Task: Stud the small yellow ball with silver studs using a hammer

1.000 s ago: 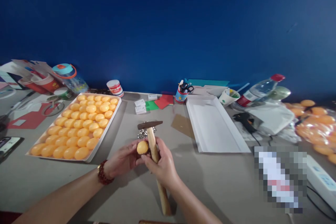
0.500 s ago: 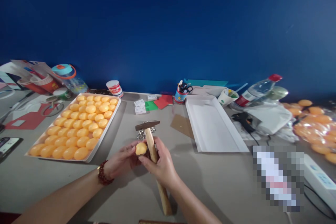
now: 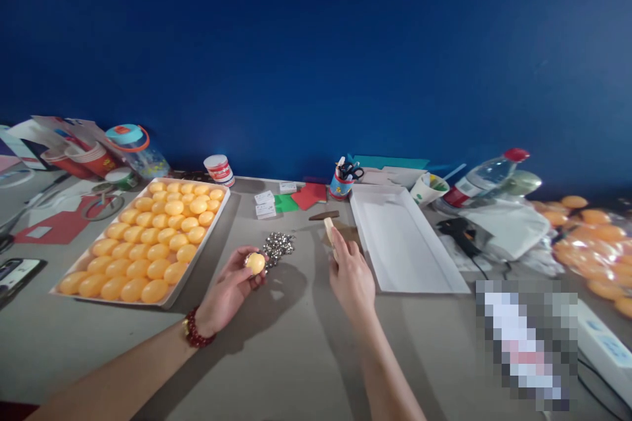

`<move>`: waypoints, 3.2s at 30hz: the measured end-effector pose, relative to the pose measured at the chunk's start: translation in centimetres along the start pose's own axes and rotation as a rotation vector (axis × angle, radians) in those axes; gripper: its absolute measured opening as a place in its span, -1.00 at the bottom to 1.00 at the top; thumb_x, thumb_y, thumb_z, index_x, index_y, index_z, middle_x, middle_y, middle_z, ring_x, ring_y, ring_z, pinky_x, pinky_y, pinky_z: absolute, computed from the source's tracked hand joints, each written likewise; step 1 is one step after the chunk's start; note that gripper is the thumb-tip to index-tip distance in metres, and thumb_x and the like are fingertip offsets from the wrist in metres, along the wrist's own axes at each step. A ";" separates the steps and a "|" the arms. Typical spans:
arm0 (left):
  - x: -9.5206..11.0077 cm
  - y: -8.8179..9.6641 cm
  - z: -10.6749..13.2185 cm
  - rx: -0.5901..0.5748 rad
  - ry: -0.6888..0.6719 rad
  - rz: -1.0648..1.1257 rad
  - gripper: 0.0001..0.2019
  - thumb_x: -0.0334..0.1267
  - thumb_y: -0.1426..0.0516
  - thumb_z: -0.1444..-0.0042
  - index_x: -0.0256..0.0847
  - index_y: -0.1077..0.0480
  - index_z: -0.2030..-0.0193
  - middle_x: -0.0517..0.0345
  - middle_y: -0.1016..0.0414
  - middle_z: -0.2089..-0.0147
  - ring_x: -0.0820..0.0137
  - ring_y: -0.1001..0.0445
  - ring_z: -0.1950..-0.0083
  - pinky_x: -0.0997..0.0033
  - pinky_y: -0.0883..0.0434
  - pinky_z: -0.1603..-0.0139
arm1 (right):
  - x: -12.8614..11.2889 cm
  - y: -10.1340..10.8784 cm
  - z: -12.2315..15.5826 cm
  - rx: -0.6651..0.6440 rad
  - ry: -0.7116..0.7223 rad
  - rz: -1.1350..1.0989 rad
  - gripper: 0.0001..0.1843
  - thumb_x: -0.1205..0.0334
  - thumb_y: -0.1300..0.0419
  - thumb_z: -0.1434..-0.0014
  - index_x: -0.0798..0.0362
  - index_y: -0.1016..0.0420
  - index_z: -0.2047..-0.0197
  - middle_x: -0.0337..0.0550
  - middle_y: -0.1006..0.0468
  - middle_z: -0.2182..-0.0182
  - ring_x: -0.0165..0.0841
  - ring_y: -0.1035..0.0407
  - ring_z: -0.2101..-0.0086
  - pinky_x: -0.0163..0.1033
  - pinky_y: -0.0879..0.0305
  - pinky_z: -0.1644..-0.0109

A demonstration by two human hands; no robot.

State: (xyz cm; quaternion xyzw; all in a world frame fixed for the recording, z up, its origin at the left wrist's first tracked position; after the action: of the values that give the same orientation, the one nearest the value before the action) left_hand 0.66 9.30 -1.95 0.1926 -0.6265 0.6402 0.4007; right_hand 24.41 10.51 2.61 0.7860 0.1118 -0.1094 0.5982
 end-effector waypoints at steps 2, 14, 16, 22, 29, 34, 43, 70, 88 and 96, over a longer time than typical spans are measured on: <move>0.2 0.2 0.0 0.029 -0.017 -0.007 -0.68 -0.30 -0.26 -0.10 -0.14 -0.38 -0.01 0.12 -0.50 0.08 0.50 -0.45 0.33 0.41 -0.45 0.20 | 0.5 -0.7 -0.1 -0.036 -0.022 0.055 -0.35 0.39 -0.01 -0.19 -0.03 -0.17 -0.35 0.02 -0.49 0.14 -0.17 -0.46 0.30 -0.20 -0.30 0.40; 0.7 0.8 -0.2 0.053 -0.075 -0.048 -0.69 -0.28 -0.26 -0.11 -0.14 -0.39 -0.01 0.11 -0.47 0.05 0.53 -0.44 0.34 0.41 -0.44 0.19 | -0.9 -0.7 -0.2 0.049 0.150 0.002 -0.56 0.41 -0.07 -0.18 0.02 -0.45 -0.11 0.07 -0.46 -0.02 -0.07 -0.36 0.02 0.03 -0.30 -0.05; 0.6 0.6 -0.1 0.037 -0.083 -0.076 -0.68 -0.28 -0.26 -0.11 -0.13 -0.40 -0.02 0.10 -0.47 0.03 0.52 -0.44 0.32 0.41 -0.43 0.18 | -2.5 -0.9 -0.1 0.026 0.251 -0.135 -0.66 0.35 -0.04 -0.26 0.03 -0.48 -0.06 0.05 -0.50 0.00 -0.10 -0.37 -0.01 0.04 -0.29 -0.11; 0.6 -0.4 0.5 -0.054 -0.112 -0.191 -0.68 -0.24 -0.21 -0.18 -0.12 -0.40 -0.08 0.03 -0.44 -0.08 0.44 -0.48 0.26 0.36 -0.41 0.15 | -6.9 -2.9 1.2 -0.116 0.399 -0.330 -0.56 0.47 0.00 -0.23 0.00 -0.49 -0.08 -0.02 -0.53 -0.03 -0.17 -0.39 -0.02 0.01 -0.34 -0.12; 0.5 -0.9 0.9 -0.107 -0.130 -0.315 -0.71 -0.21 -0.17 -0.23 -0.11 -0.41 -0.09 -0.02 -0.44 -0.13 0.39 -0.51 0.25 0.34 -0.41 0.16 | -7.7 -4.4 1.6 -0.163 0.389 -0.288 -0.45 0.56 0.01 -0.16 0.03 -0.45 -0.15 -0.01 -0.47 -0.13 -0.13 -0.33 -0.07 0.05 -0.33 -0.16; 0.8 -1.0 1.2 -0.114 -0.135 -0.395 -0.69 -0.21 -0.17 -0.23 -0.12 -0.41 -0.11 -0.02 -0.44 -0.15 0.40 -0.51 0.23 0.38 -0.41 0.16 | -7.8 -4.4 1.6 -0.164 0.381 -0.300 -0.40 0.59 0.01 -0.13 0.05 -0.43 -0.19 0.01 -0.49 -0.13 -0.11 -0.34 -0.07 0.07 -0.34 -0.16; 1.1 -1.6 1.4 -0.167 -0.167 -0.398 -0.70 -0.21 -0.18 -0.21 -0.14 -0.44 -0.08 -0.05 -0.42 -0.16 0.37 -0.51 0.21 0.34 -0.45 0.13 | -4.6 -4.3 1.0 -0.147 0.037 -0.809 -0.82 0.33 -0.18 -0.12 0.02 -0.57 0.20 -0.06 -0.63 0.18 -0.20 -0.52 0.17 -0.08 -0.46 0.06; 0.9 -2.1 1.5 -0.264 -0.269 -0.588 -0.63 -0.24 -0.14 -0.26 -0.12 -0.36 -0.20 -0.03 -0.37 -0.23 0.20 -0.43 -0.19 0.25 -0.40 -0.21 | -8.6 -5.0 4.7 -0.567 -0.342 -1.687 -0.71 0.09 -0.45 -0.01 0.09 -0.50 0.38 -0.17 -0.62 0.46 -0.42 -0.48 0.48 -0.33 -0.38 0.35; 1.7 -2.7 1.9 -0.289 -0.376 -0.769 -0.64 -0.30 -0.13 -0.26 -0.10 -0.36 -0.20 -0.06 -0.41 -0.20 0.22 -0.36 -0.26 0.23 -0.35 -0.26 | -8.5 -5.8 4.8 -0.606 -0.391 -1.645 -0.68 0.03 -0.46 0.02 0.08 -0.52 0.40 -0.32 -0.41 0.54 -0.51 -0.24 0.54 -0.37 -0.15 0.40; 1.9 -2.9 2.0 -0.266 -0.399 -0.805 -0.64 -0.26 -0.13 -0.26 -0.15 -0.36 -0.19 -0.11 -0.42 -0.19 0.16 -0.35 -0.27 0.15 -0.35 -0.25 | -8.7 -5.5 4.7 -0.609 -0.383 -1.598 -0.64 -0.02 -0.44 0.00 0.09 -0.50 0.40 -0.31 -0.42 0.61 -0.48 -0.23 0.54 -0.35 -0.11 0.39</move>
State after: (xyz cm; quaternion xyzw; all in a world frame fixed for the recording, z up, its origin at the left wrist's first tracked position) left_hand 1.15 7.62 1.64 0.4865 -0.6435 0.2986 0.5100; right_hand 14.31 6.97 -0.99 0.2468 0.5507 -0.5914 0.5348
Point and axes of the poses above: each hand's wrist, its own z-axis away from the middle knuckle, its own y-axis out of the back of the hand, x = y × z, the point moved 9 cm from there along -z, towards the middle knuckle
